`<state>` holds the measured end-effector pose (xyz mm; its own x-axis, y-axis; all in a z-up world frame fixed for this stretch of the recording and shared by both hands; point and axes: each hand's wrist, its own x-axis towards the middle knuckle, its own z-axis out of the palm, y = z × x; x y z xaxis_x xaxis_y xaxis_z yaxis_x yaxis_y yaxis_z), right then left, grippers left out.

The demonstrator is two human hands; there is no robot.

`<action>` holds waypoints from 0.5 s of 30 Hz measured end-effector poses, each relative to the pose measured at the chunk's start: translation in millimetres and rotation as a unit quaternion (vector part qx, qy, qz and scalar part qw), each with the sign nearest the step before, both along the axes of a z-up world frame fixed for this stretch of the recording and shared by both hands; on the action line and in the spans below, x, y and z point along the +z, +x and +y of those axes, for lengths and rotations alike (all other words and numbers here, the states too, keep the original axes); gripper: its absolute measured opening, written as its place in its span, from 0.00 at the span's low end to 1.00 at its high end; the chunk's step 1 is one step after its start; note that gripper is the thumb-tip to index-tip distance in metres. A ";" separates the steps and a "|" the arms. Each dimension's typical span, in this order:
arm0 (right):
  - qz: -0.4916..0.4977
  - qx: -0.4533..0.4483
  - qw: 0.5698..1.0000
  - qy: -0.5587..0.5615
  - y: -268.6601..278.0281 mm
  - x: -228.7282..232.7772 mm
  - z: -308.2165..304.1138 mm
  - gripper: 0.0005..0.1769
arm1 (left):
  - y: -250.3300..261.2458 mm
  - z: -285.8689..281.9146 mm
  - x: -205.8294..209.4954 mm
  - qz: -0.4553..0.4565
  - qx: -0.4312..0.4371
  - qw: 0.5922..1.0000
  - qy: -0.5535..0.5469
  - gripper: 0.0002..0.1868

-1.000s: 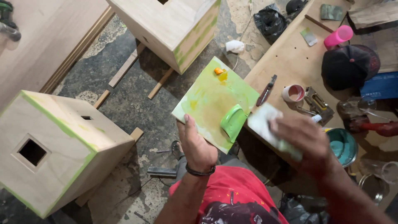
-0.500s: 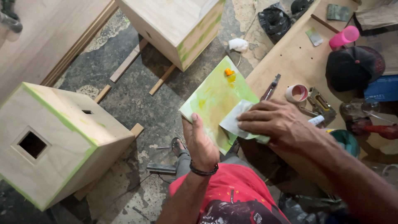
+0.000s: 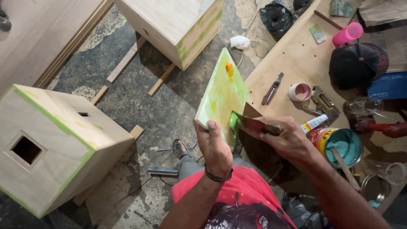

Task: The person mixes blue and yellow paint on a palette using a putty knife to create a green color. They then use the putty knife to apply the mixed green paint to the edges and corners of a wooden box.

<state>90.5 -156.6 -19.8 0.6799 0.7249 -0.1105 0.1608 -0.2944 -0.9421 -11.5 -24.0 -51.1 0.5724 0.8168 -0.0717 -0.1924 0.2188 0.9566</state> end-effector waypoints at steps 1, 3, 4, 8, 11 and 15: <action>0.001 0.000 1.000 0.000 -2.0 -5.3 -2.0 0.07 | 1.2 -1.2 8.2 0.001 0.000 1.000 0.000 0.22; 0.095 -0.078 0.992 -0.032 -4.6 -16.0 -5.8 0.06 | 5.1 -3.3 24.6 -0.030 -0.006 0.999 0.033 0.24; 0.095 -0.078 0.992 -0.032 -7.0 -22.7 -6.6 0.06 | 4.2 -5.1 25.0 -0.030 -0.007 0.999 0.033 0.24; 0.202 -0.225 0.951 0.066 -15.7 -44.7 -4.5 0.07 | -3.9 -12.3 3.7 -0.091 -0.023 0.992 0.085 0.27; 0.271 -0.269 0.908 0.171 -16.8 -58.4 -3.5 0.08 | -8.3 -13.3 -15.4 -0.131 -0.021 0.978 0.160 0.26; 0.339 -0.345 0.852 0.199 -21.6 -58.6 2.6 0.11 | 3.7 -5.2 10.9 -0.216 -0.060 0.939 0.261 0.26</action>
